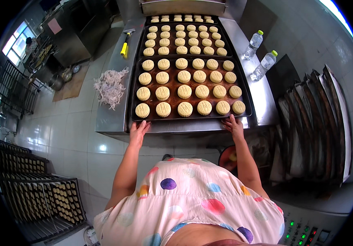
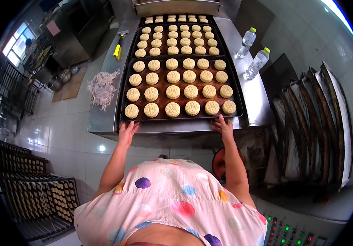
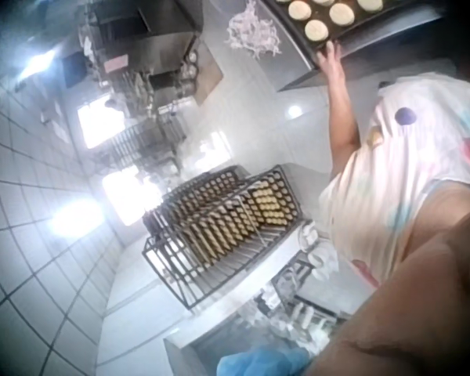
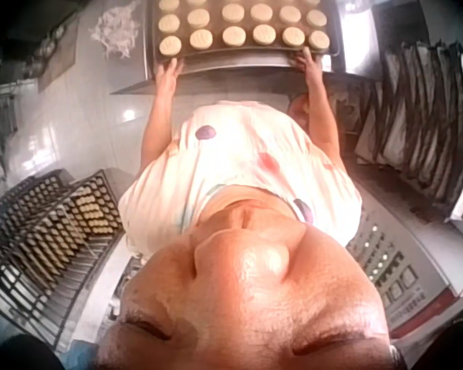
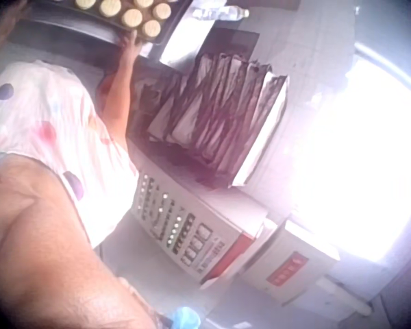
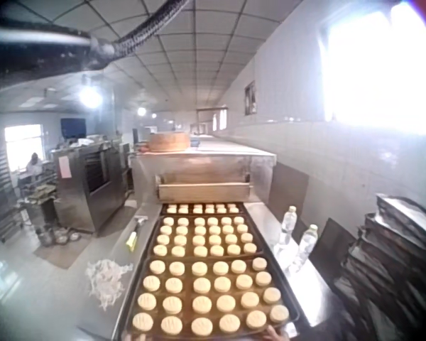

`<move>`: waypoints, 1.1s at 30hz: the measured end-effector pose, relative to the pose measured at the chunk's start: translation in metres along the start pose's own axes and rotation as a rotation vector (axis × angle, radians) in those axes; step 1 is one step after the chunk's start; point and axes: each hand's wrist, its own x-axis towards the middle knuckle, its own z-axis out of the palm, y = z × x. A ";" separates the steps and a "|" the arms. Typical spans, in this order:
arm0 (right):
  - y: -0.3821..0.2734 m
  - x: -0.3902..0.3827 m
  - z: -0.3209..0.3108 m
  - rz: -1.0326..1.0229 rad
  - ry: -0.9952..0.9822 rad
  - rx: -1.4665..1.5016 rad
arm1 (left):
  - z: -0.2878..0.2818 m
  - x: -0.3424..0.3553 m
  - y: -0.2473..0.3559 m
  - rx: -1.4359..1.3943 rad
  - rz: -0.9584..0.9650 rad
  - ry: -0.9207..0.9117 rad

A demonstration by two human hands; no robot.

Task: The person carries trays of cookies from a rack and slides them into an industrial oven.

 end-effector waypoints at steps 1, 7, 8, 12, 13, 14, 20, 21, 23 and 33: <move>0.000 0.000 0.000 0.000 0.001 -0.011 | -0.001 0.000 -0.001 0.002 0.006 -0.002; 0.000 -0.003 0.000 0.012 -0.026 -0.021 | 0.000 0.002 -0.004 -0.008 0.000 0.051; -0.001 -0.004 0.000 0.014 -0.039 -0.018 | 0.001 0.001 -0.004 -0.004 -0.002 0.060; -0.001 -0.006 0.000 0.015 -0.041 -0.050 | 0.005 -0.001 0.000 0.018 -0.014 0.082; -0.001 -0.007 0.001 0.018 -0.024 -0.064 | 0.005 -0.002 0.001 0.025 -0.017 0.086; -0.001 -0.008 0.002 0.022 -0.007 -0.078 | 0.004 -0.002 0.001 0.033 -0.020 0.086; 0.003 -0.009 0.002 0.001 0.034 -0.077 | 0.005 -0.003 0.003 0.088 -0.056 0.085; 0.003 -0.010 0.002 -0.005 0.027 -0.068 | 0.005 -0.003 0.004 0.098 -0.065 0.092; 0.003 -0.010 0.002 -0.001 0.019 -0.060 | 0.005 -0.003 0.004 0.108 -0.078 0.102; 0.010 -0.009 -0.006 0.018 -0.029 0.006 | -0.008 0.004 -0.004 0.164 -0.116 0.073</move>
